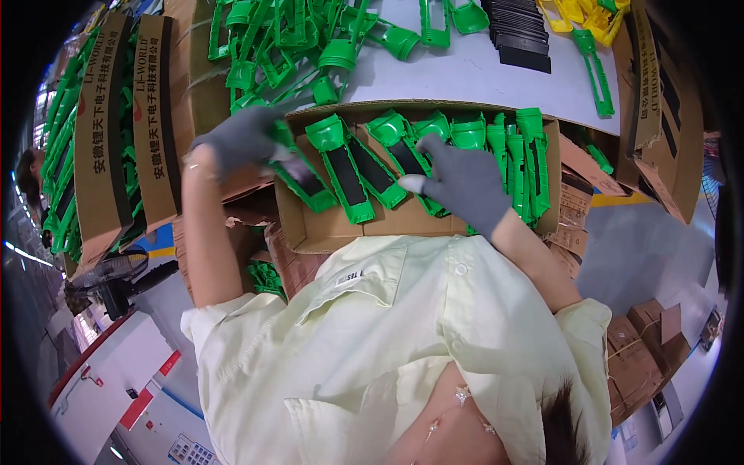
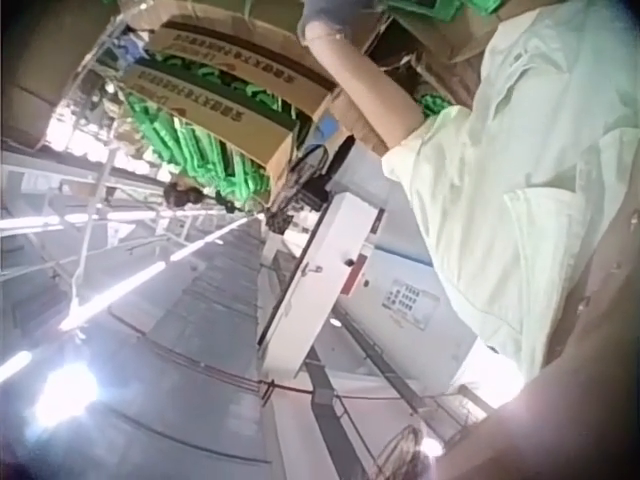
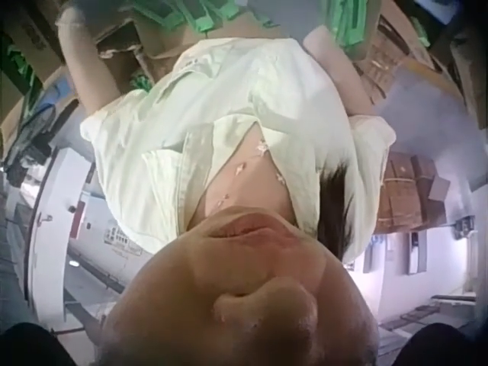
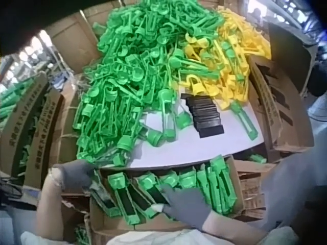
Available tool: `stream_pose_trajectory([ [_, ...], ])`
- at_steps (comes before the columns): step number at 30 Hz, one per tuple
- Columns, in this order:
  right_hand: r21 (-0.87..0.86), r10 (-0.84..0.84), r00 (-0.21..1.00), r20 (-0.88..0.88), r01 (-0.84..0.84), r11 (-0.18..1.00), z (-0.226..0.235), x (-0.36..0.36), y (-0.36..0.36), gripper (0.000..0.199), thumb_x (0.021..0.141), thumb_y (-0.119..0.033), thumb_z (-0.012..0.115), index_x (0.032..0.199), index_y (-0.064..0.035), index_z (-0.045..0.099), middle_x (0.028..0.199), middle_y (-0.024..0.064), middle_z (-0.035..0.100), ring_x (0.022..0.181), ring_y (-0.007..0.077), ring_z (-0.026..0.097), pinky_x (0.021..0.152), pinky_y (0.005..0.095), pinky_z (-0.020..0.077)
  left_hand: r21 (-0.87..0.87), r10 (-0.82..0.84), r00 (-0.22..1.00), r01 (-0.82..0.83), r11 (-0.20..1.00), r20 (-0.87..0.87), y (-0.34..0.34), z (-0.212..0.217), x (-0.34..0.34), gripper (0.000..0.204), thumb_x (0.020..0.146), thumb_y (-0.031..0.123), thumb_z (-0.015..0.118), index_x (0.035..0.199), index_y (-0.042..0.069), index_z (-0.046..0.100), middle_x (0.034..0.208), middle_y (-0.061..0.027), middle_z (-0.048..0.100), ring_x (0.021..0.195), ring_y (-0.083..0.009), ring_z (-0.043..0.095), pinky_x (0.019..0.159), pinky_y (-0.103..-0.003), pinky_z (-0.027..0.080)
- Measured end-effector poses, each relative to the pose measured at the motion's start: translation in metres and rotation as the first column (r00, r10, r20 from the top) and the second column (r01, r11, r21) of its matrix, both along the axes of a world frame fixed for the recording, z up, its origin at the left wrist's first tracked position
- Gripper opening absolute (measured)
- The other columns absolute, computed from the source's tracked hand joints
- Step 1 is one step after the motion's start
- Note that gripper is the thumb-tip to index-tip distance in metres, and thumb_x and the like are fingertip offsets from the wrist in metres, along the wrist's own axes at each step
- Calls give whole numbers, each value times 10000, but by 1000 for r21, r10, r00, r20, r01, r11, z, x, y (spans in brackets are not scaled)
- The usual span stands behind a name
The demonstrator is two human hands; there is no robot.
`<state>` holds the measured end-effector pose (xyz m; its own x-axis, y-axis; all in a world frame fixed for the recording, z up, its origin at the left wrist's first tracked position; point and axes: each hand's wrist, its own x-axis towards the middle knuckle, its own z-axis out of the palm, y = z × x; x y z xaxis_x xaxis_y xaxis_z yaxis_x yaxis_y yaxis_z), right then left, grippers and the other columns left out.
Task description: Fitting small solar panels into green plastic housings on an industrial assembly line.
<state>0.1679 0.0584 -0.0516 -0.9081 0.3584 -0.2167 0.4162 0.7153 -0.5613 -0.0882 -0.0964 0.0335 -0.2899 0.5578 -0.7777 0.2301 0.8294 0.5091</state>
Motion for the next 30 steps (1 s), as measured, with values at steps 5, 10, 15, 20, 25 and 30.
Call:
stream_pose_trajectory([
  [5, -34, 139, 988, 71, -137, 990, -25, -7, -9, 291, 872, -373, 542, 837, -86, 516, 589, 121, 567, 564, 318, 584, 521, 458, 426, -219, -370, 626, 306, 926, -686, 9, -61, 26, 488, 751, 156, 716, 1141, -54, 510, 876, -160, 645, 639, -220, 665, 561, -332, 531],
  [10, -57, 151, 988, 29, -149, 987, -29, -2, -23, 226, 889, -278, 481, 826, -63, 515, 581, 152, 559, 565, 362, 572, 537, 494, 430, 238, 363, 927, -334, 912, -94, -5, -90, 54, 539, 776, 176, 705, 1208, 0, 434, 967, -146, 641, 812, -208, 659, 561, -305, 551],
  [15, -118, 126, 992, 12, -124, 985, -26, -1, -26, 266, 895, -278, 466, 819, -35, 542, 667, 175, 615, 614, 351, 614, 573, 480, 477, 398, 485, 874, -456, 796, 31, -9, -124, 81, 548, 784, 131, 696, 1248, 36, 422, 1031, -93, 621, 815, -151, 622, 543, -267, 536],
  [20, -210, 115, 992, 44, -104, 972, -19, 7, -15, 335, 932, -350, 437, 811, -58, 547, 635, 166, 592, 612, 363, 596, 581, 497, 447, 438, 438, 898, -407, 802, 33, 0, -121, 82, 466, 809, 94, 666, 1223, 24, 465, 1022, -68, 619, 803, -116, 597, 570, -225, 522],
  [25, -126, -191, 981, -42, 185, 975, 31, 6, 51, 273, 864, -395, 570, 877, -133, 648, 647, 111, 612, 612, 268, 623, 587, 362, 479, 433, 629, 777, -566, 702, -5, -14, -117, 78, 493, 816, 128, 674, 1244, -7, 471, 1033, -95, 632, 882, -141, 608, 695, -265, 518],
  [30, 182, -312, 916, -253, 362, 914, 10, 21, 180, 225, 764, -212, 684, 962, -113, 643, 911, 42, 626, 726, 233, 613, 668, 319, 485, 82, -129, 655, 282, 956, -744, 15, -52, 46, 344, 766, 221, 692, 1082, 94, 642, 836, -124, 688, 743, -285, 670, 680, -361, 518],
])
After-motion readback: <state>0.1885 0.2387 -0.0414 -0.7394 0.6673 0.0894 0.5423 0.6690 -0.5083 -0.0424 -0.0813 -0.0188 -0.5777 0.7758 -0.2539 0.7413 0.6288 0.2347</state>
